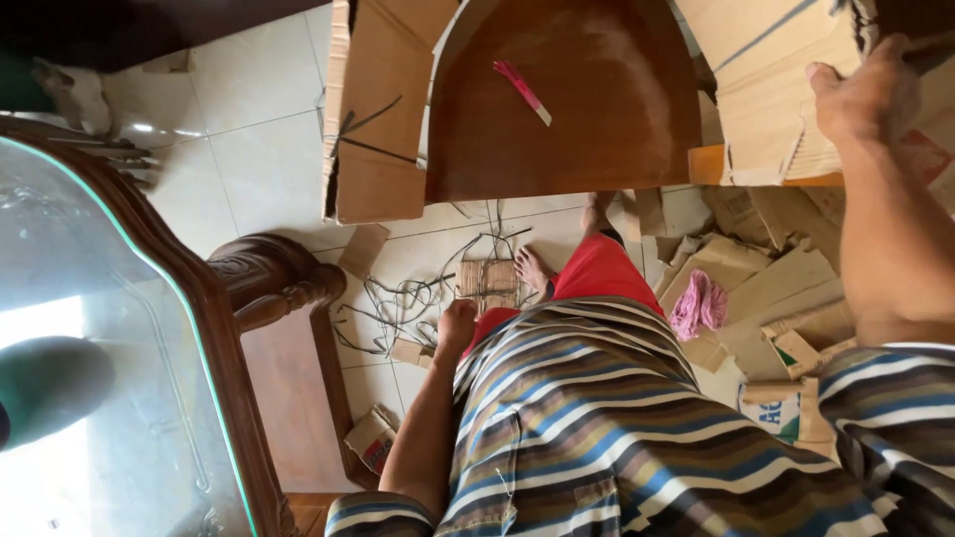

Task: The person is assembling a curved structure from corrugated cardboard pieces. They use a pink utility knife to cut the cardboard and tie the pieces together with black string, working on a wooden table and the floor.

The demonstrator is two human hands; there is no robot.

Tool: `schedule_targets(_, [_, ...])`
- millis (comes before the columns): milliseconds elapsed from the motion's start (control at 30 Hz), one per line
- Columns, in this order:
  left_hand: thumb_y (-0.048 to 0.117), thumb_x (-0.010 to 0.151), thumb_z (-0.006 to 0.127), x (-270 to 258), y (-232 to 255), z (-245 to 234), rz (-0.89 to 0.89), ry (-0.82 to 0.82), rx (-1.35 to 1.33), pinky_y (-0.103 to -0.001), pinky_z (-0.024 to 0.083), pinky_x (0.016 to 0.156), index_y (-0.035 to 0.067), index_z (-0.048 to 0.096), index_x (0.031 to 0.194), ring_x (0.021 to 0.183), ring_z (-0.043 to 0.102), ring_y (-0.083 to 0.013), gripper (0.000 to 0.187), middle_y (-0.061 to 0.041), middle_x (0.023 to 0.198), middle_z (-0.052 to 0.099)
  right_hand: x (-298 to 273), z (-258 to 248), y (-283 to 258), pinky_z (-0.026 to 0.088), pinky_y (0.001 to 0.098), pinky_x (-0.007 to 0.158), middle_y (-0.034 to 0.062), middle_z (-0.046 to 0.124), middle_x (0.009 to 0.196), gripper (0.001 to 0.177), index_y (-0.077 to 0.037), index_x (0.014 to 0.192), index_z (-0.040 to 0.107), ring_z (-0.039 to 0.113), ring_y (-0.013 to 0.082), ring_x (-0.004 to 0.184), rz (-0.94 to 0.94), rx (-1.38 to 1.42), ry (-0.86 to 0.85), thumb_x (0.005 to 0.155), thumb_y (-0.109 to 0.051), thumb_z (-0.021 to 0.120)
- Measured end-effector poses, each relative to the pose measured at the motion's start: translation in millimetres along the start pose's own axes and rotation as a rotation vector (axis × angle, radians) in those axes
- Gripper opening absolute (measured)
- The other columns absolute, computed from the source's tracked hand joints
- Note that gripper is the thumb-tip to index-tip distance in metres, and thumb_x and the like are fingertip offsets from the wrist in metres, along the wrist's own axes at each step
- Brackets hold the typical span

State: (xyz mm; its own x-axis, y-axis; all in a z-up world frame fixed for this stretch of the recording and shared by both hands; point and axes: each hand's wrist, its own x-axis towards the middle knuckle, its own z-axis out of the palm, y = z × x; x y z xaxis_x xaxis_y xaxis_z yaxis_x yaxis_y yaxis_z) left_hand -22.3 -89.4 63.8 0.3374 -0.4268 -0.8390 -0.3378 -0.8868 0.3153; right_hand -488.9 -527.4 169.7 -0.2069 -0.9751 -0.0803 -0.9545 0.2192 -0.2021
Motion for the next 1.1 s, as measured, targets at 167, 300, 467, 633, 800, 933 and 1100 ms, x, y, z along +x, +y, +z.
schedule_targets(167, [0.03, 0.099, 0.047, -11, 14, -9, -0.043, -0.042, -0.005, -0.036, 0.054, 0.071, 0.014, 0.069, 0.115, 0.087, 0.073, -0.021, 0.031, -0.007, 0.101, 0.075, -24, -62, -35, 0.054, 0.0592, 0.083, 0.0308, 0.06, 0.123, 0.057, -0.003, 0.14, 0.04, 0.063, 0.0483, 0.103, 0.092, 0.032, -0.306, 0.117, -0.044, 0.072])
schedule_targets(300, [0.03, 0.099, 0.05, -1, 16, -11, -0.1, -0.017, 0.004, -0.035, 0.055, 0.078, 0.018, 0.071, 0.12, 0.094, 0.075, -0.0184, 0.032, -0.002, 0.109, 0.076, -34, -96, -20, 0.046, 0.0613, 0.056, 0.0407, 0.057, 0.109, 0.046, -0.008, 0.14, 0.046, 0.061, 0.0572, 0.088, -0.018, 0.246, -0.284, 0.122, -0.046, 0.029])
schedule_targets(467, [0.023, 0.098, 0.043, -1, 23, -8, -0.049, -0.062, 0.048, -0.034, 0.053, 0.065, 0.016, 0.073, 0.1, 0.081, 0.071, -0.0175, 0.03, -0.005, 0.094, 0.074, -52, -73, 28, 0.047, 0.0489, 0.081, 0.0118, 0.067, 0.121, 0.028, -0.007, 0.13, 0.054, 0.064, 0.0319, 0.1, -0.102, 0.255, -0.101, 0.13, -0.035, 0.054])
schedule_targets(633, [0.028, 0.095, 0.048, -8, 38, -11, -0.082, -0.065, 0.019, -0.039, 0.054, 0.077, 0.017, 0.071, 0.12, 0.084, 0.069, -0.0203, 0.036, -0.007, 0.097, 0.076, -73, -49, 11, 0.045, 0.0368, 0.037, 0.0268, 0.054, 0.139, 0.074, 0.001, 0.161, 0.031, 0.051, 0.0241, 0.054, 0.019, -0.14, -0.327, 0.119, -0.053, 0.059])
schedule_targets(800, [0.029, 0.101, 0.051, -14, 44, -17, -0.055, -0.042, -0.006, -0.029, 0.051, 0.064, 0.018, 0.069, 0.122, 0.081, 0.067, -0.0134, 0.03, -0.001, 0.104, 0.073, -61, -7, 33, 0.063, 0.0426, 0.056, 0.0186, 0.068, 0.097, 0.039, 0.0, 0.122, 0.048, 0.069, 0.0308, 0.074, 0.059, 0.038, -0.108, 0.115, -0.027, 0.076])
schedule_targets(933, [0.021, 0.104, 0.051, 3, 23, -6, -0.072, -0.051, -0.091, -0.025, 0.056, 0.06, 0.013, 0.067, 0.125, 0.087, 0.075, -0.0156, 0.028, -0.004, 0.104, 0.075, -56, -6, 35, 0.056, 0.0356, 0.054, 0.0099, 0.06, 0.093, 0.043, -0.005, 0.12, 0.051, 0.061, 0.0241, 0.071, 0.062, -0.015, -0.11, 0.113, -0.034, 0.083])
schedule_targets(1100, [0.038, 0.092, 0.052, 41, -36, 27, -0.01, -0.126, 0.124, -0.045, 0.051, 0.088, 0.018, 0.07, 0.127, 0.106, 0.068, -0.0321, 0.044, -0.012, 0.118, 0.074, -71, -28, 16, 0.066, 0.046, 0.052, 0.0233, 0.074, 0.106, 0.045, -0.001, 0.119, 0.055, 0.076, 0.0393, 0.083, 0.042, -0.064, -0.068, 0.118, -0.037, 0.082])
